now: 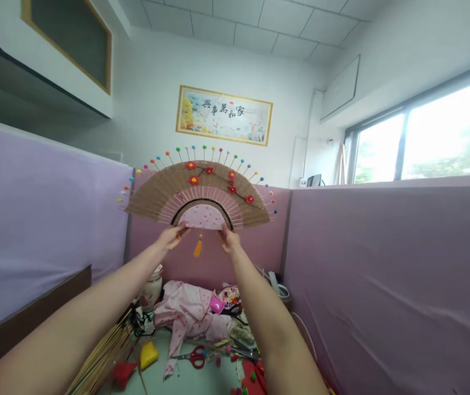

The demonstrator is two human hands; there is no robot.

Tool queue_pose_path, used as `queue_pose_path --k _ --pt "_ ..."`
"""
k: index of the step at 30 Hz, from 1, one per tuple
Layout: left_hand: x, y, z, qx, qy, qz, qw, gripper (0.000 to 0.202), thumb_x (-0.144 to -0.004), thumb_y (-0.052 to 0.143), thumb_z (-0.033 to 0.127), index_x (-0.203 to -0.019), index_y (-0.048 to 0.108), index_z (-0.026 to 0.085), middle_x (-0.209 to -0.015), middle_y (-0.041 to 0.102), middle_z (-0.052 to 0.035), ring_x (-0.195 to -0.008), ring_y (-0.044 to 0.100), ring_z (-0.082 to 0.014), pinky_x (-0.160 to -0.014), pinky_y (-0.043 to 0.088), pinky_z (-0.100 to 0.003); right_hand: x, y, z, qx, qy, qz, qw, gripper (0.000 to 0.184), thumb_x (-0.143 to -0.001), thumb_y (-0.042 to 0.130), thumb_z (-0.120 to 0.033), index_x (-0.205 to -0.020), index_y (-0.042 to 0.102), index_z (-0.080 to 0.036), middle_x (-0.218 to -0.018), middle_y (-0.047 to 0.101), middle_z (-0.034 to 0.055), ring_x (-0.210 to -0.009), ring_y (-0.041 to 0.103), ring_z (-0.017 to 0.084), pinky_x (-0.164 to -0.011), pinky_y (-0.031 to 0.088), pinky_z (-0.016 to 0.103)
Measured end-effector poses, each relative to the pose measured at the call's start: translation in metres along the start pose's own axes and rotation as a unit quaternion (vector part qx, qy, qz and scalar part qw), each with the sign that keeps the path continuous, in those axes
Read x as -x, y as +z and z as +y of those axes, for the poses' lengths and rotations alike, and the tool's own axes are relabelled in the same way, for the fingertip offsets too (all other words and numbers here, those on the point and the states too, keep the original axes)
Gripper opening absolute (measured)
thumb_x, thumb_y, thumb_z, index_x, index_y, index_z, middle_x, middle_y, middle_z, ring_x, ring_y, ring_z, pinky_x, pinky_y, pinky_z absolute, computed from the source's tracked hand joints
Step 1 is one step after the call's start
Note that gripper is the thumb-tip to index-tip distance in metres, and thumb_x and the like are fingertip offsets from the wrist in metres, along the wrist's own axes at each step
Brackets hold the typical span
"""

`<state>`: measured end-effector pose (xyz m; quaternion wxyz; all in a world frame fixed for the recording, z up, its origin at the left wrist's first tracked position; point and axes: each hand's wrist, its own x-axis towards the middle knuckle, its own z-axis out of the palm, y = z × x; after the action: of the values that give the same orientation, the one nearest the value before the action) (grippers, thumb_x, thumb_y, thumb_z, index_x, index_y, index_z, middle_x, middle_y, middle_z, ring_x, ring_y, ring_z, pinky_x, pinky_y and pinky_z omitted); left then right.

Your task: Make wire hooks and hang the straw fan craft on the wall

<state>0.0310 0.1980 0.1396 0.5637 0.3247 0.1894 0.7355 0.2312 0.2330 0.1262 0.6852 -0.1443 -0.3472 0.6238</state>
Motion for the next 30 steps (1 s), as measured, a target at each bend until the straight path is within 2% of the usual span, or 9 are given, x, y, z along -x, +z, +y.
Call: queue_pose_path --k 8,14,20,25,30 --pt "-0.020 -0.045 -0.030 0.011 -0.014 0.026 0.999 0.023 -0.081 0.056 -0.006 -0.095 0.065 0.009 -0.071 0.070 -0.0036 -0.065 0.069 -0.0116 -0.078 0.059 -0.027 -0.018 -0.032 0.049 -0.002 0.003 0.046 0.999 0.020 -0.069 0.077 -0.014 -0.083 0.063 -0.019 -0.075 0.074 -0.0007 -0.073 0.070 0.014 -0.074 0.060 0.028" --pt "-0.030 -0.068 -0.055 0.025 -0.023 0.049 0.998 0.024 -0.078 0.061 -0.006 -0.095 0.065 0.011 -0.069 0.070 -0.0013 -0.063 0.067 -0.0102 -0.080 0.059 -0.028 -0.023 -0.052 0.068 0.013 0.006 0.062 0.998 0.021 -0.068 0.077 -0.012 -0.081 0.062 -0.019 -0.073 0.072 -0.0036 -0.070 0.068 0.012 -0.071 0.059 0.026" --pt "-0.031 -0.091 -0.079 0.024 -0.042 0.070 0.996 0.018 -0.076 0.065 -0.005 -0.085 0.063 0.010 -0.066 0.068 -0.0018 -0.060 0.066 -0.0098 -0.078 0.059 -0.027 -0.017 -0.075 0.087 0.023 0.008 0.077 0.997 0.019 -0.068 0.076 -0.014 -0.078 0.061 -0.020 -0.074 0.071 -0.0041 -0.073 0.067 0.011 -0.071 0.058 0.023" --pt "-0.028 -0.104 -0.097 0.028 -0.052 0.082 0.995 0.017 -0.077 0.062 -0.007 -0.083 0.062 0.010 -0.065 0.067 -0.0014 -0.061 0.065 -0.0092 -0.079 0.059 -0.027 -0.010 -0.095 0.098 0.044 0.006 0.079 0.996 0.020 -0.065 0.077 -0.014 -0.076 0.061 -0.019 -0.075 0.070 -0.0028 -0.075 0.067 0.012 -0.074 0.057 0.024" --pt "-0.029 -0.106 -0.110 0.034 -0.059 0.072 0.995 0.020 -0.075 0.065 -0.006 -0.087 0.063 0.010 -0.068 0.067 -0.0013 -0.065 0.067 -0.0111 -0.078 0.059 -0.027 -0.008 -0.110 0.100 0.067 -0.007 0.084 0.994 0.023 -0.057 0.077 -0.010 -0.073 0.061 -0.017 -0.069 0.069 -0.0015 -0.070 0.066 0.012 -0.072 0.056 0.022"
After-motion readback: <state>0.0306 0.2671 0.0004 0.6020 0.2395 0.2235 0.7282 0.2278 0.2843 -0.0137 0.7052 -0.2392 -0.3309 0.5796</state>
